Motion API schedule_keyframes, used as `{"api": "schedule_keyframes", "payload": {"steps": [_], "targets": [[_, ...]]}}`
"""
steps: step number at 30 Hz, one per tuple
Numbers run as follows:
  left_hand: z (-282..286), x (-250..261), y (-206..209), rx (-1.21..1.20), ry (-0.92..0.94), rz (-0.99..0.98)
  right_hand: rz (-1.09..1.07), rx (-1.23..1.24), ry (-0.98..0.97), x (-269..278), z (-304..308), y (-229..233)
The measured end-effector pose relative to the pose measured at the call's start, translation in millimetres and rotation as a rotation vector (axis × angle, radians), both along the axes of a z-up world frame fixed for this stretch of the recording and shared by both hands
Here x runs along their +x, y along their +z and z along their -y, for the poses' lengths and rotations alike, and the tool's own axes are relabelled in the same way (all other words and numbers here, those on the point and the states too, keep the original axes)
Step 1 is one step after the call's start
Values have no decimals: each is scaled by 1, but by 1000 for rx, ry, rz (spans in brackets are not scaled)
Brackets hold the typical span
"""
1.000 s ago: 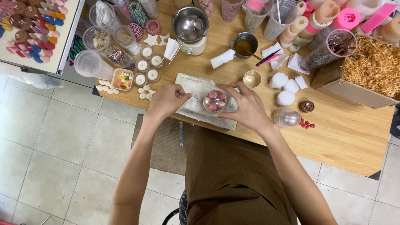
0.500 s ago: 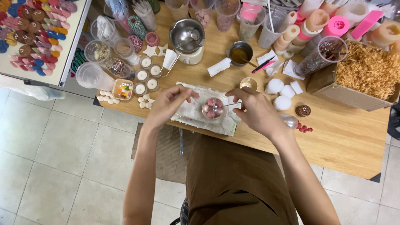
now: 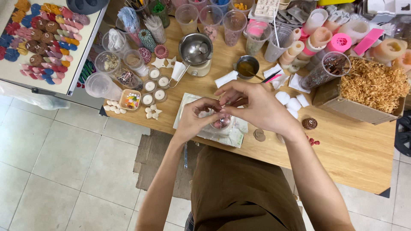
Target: The person assembles small decorative items by placing pink spheres into a clear plastic ornament, then adds coffee beans and small red berries to another ornament before attaching a silver chain.
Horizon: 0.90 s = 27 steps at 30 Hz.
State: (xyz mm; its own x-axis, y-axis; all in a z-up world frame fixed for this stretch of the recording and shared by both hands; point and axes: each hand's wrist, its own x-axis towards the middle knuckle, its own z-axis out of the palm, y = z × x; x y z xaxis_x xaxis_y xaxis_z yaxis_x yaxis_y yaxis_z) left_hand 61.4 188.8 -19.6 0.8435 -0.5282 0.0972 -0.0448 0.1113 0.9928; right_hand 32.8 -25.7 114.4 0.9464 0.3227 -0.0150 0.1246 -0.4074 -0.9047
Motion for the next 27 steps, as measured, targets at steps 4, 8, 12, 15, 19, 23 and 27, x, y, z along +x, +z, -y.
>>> {"api": "schedule_keyframes", "payload": {"steps": [4, 8, 12, 15, 19, 23, 27], "targets": [[4, 2, -11, -35, 41, -51, 27, -30, 24, 6, -8, -12], [4, 4, -24, -36, 100, -54, 39, 102, 9, 6, -7, -26], [0, 6, -21, -79, 92, -53, 145, -9, -56, -1, 10, -48], [-4, 7, -13, -88, 71, -52, 273, -139, 40, -2, 12, -84], [-6, 8, -4, -122, 22, -29, 387, -221, 49, -10, -4, -129], [-9, 7, 4, 36, 12, 75, 118, -111, -24, -10, -10, -148], [-14, 9, 3, 98, -71, 69, 194, -82, -63, -10, -11, -156]]}}
